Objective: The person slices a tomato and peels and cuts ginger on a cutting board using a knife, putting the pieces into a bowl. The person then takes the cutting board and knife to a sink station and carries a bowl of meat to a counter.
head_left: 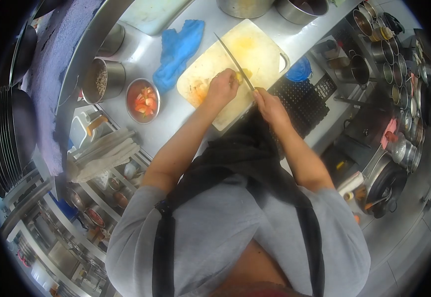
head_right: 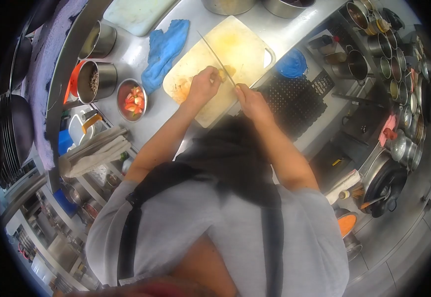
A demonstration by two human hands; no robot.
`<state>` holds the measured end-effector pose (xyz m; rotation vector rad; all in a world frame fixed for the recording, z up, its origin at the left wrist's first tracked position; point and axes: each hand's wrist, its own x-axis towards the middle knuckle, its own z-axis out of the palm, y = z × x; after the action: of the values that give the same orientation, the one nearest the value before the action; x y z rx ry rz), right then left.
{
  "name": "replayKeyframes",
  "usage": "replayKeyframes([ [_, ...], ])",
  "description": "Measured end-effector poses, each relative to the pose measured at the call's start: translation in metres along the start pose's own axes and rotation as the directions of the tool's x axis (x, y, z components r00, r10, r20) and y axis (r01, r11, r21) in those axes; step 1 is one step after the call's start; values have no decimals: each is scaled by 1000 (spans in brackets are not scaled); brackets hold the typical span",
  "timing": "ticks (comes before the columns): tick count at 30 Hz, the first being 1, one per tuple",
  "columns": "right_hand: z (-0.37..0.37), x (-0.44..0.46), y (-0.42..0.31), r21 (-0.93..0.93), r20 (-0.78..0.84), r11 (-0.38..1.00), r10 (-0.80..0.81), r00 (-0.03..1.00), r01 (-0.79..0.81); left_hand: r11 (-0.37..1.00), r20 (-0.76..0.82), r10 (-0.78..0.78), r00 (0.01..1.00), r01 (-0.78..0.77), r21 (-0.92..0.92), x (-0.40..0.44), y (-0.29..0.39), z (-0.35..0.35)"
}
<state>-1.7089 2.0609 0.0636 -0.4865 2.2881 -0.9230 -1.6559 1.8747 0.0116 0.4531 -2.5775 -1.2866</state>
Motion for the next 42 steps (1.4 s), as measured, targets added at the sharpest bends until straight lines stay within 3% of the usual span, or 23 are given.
replayKeyframes([
  [4,-7,-16,3,-33,6,999,-38,999,39,998,-17,52,999,-51,44,1,-2,6],
  [6,-10,-26,2,-33,-2,999,-42,999,42,985,-46,149,988,-144,99,1,-3,7],
  [15,-9,-30,-1,13,50,1000,-16,999,15,989,3,116,993,-116,91,6,-3,6],
  [22,20,24,-2,-44,-34,993,-115,993,114,991,12,109,994,-110,80,8,0,2],
  [25,11,20,0,43,-72,995,-87,994,90,991,-2,118,993,-118,68,7,0,5],
  [27,2,12,-5,99,-11,995,6,1000,-5,993,-12,98,995,-97,70,5,-1,6],
  [36,-9,-20,-6,22,53,1000,-16,998,15,988,0,114,993,-113,104,5,-1,4],
  [42,18,27,-2,-31,-16,996,-89,996,88,995,-1,64,998,-64,77,8,1,6],
])
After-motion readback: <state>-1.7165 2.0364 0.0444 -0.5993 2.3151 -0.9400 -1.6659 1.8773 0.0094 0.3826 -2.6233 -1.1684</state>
